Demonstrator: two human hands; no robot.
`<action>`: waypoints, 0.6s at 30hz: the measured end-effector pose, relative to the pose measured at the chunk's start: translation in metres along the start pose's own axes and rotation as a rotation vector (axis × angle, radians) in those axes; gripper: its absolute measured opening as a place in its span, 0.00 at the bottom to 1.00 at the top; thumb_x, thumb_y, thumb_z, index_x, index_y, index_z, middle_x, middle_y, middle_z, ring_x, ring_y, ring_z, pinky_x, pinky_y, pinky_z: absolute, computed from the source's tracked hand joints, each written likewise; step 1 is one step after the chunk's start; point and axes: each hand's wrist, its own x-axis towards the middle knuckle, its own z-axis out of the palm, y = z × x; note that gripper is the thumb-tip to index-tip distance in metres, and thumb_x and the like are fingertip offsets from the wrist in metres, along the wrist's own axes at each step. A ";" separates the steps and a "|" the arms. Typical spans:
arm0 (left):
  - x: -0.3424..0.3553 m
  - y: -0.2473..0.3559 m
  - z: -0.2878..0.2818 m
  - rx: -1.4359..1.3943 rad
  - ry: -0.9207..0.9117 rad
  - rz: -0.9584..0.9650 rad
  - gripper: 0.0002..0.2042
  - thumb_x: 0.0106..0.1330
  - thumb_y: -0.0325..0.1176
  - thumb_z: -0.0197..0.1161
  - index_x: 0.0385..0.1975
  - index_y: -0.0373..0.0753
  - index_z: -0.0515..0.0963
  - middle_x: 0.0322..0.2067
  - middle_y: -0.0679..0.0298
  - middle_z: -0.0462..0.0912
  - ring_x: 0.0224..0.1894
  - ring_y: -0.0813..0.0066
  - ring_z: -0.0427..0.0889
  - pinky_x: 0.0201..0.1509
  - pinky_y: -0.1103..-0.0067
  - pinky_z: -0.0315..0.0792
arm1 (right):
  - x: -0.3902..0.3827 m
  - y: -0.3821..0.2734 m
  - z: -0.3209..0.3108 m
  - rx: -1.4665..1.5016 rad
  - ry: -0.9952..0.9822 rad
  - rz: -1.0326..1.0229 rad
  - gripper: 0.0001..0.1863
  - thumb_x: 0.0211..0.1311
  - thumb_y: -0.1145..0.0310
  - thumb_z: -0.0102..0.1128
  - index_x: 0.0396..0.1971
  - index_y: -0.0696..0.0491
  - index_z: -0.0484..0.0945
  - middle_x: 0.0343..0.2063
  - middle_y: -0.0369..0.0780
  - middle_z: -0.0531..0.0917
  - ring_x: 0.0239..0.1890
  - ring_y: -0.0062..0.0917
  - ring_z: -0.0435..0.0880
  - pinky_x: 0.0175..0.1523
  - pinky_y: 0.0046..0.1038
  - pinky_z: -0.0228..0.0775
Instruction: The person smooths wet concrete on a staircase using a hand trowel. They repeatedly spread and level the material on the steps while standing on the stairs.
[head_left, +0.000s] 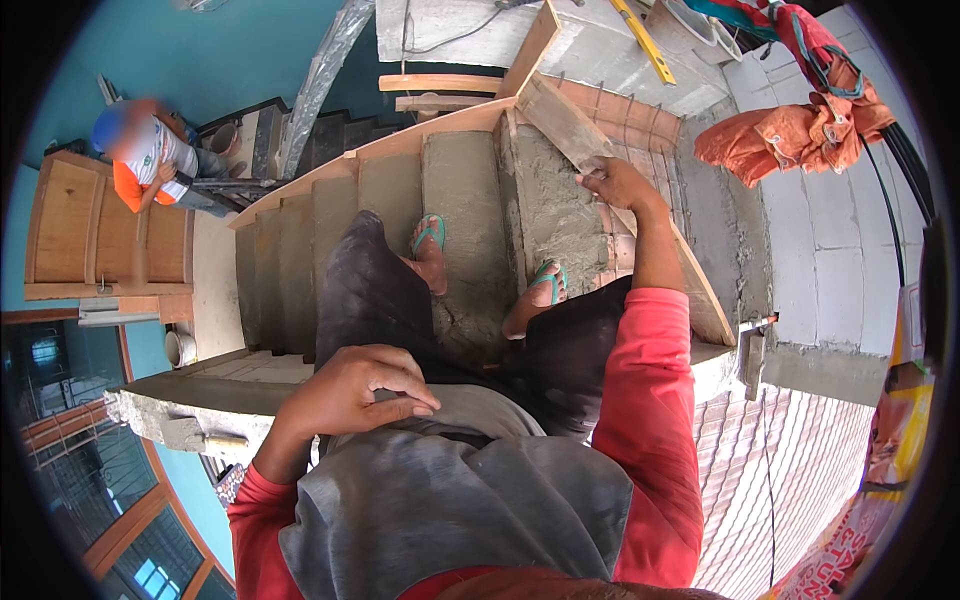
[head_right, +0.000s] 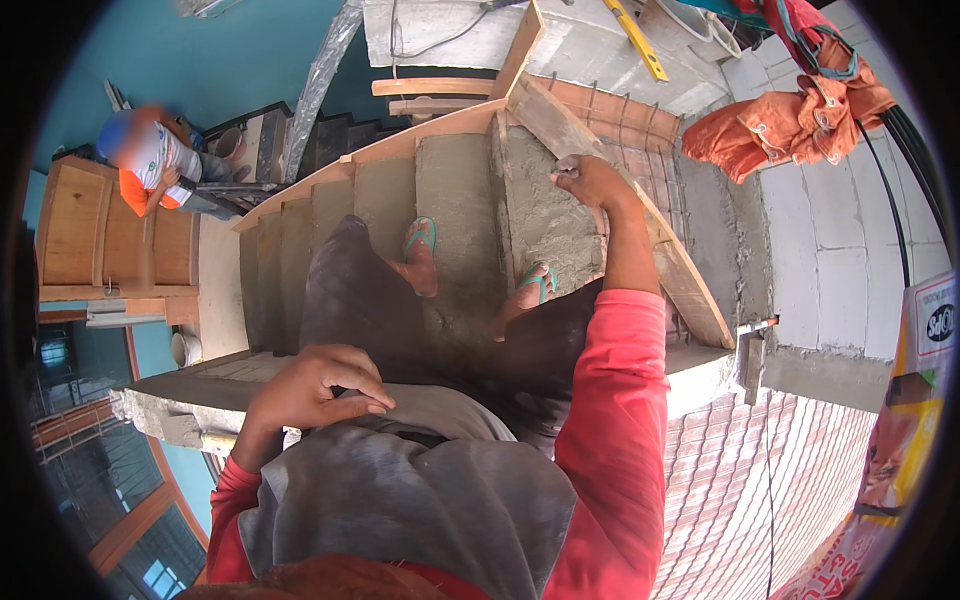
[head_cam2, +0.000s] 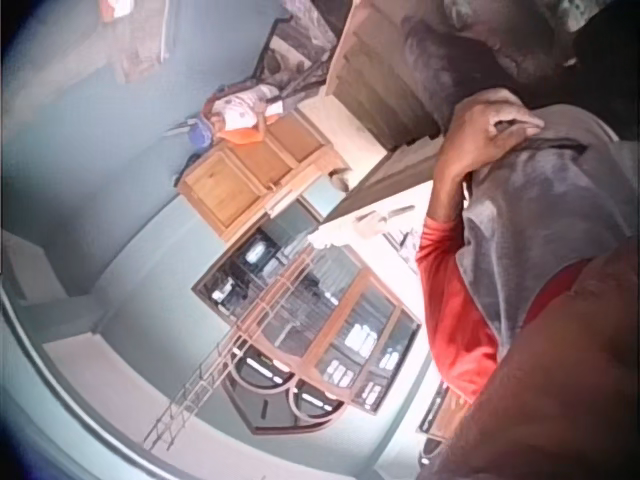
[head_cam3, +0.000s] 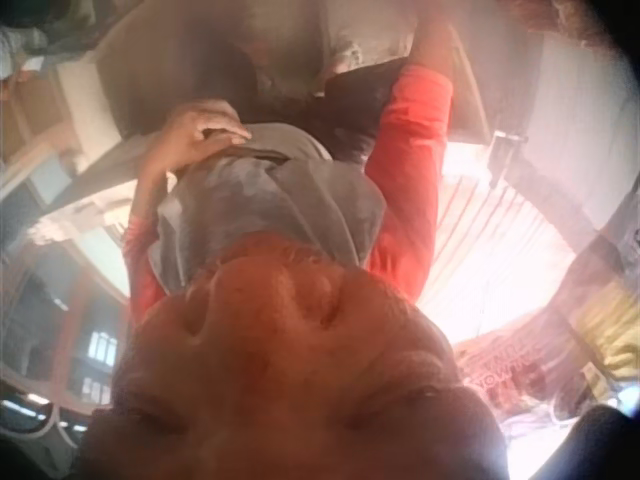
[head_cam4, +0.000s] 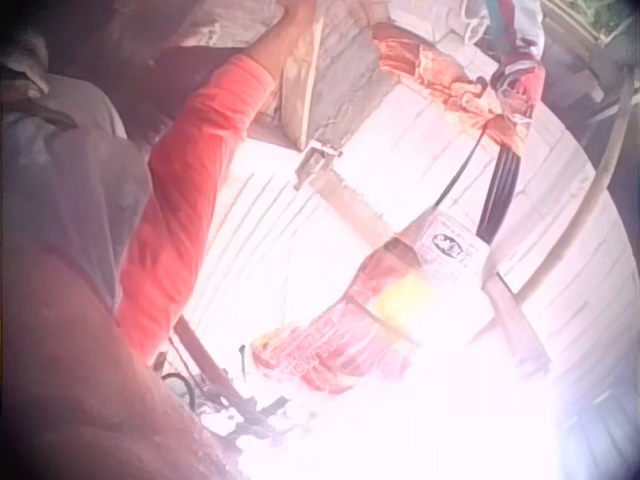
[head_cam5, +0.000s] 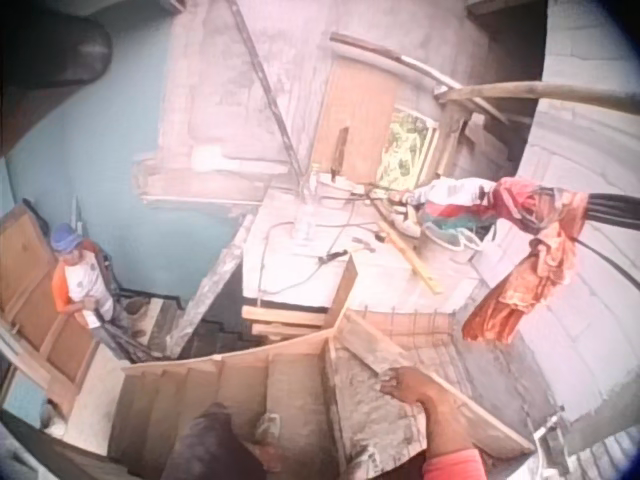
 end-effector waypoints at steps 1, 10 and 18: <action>0.001 -0.001 0.003 0.011 -0.018 0.018 0.07 0.66 0.34 0.75 0.43 0.48 0.92 0.36 0.66 0.89 0.39 0.68 0.89 0.43 0.73 0.81 | -0.002 0.000 0.000 -0.005 0.006 0.006 0.31 0.65 0.47 0.71 0.57 0.58 0.84 0.47 0.54 0.89 0.51 0.47 0.89 0.59 0.40 0.78; 0.018 0.026 -0.006 0.194 -0.279 0.055 0.11 0.64 0.40 0.77 0.44 0.46 0.91 0.35 0.64 0.88 0.36 0.65 0.88 0.40 0.73 0.79 | 0.001 -0.013 0.001 -0.084 0.049 -0.038 0.31 0.65 0.47 0.70 0.56 0.59 0.84 0.48 0.56 0.88 0.55 0.50 0.86 0.61 0.42 0.76; 0.018 0.046 -0.007 0.154 -0.375 -0.130 0.11 0.65 0.36 0.76 0.44 0.41 0.90 0.36 0.59 0.91 0.36 0.65 0.90 0.43 0.73 0.81 | 0.012 -0.014 0.005 -0.059 0.019 0.030 0.33 0.64 0.46 0.70 0.56 0.61 0.83 0.53 0.57 0.86 0.59 0.51 0.84 0.64 0.43 0.75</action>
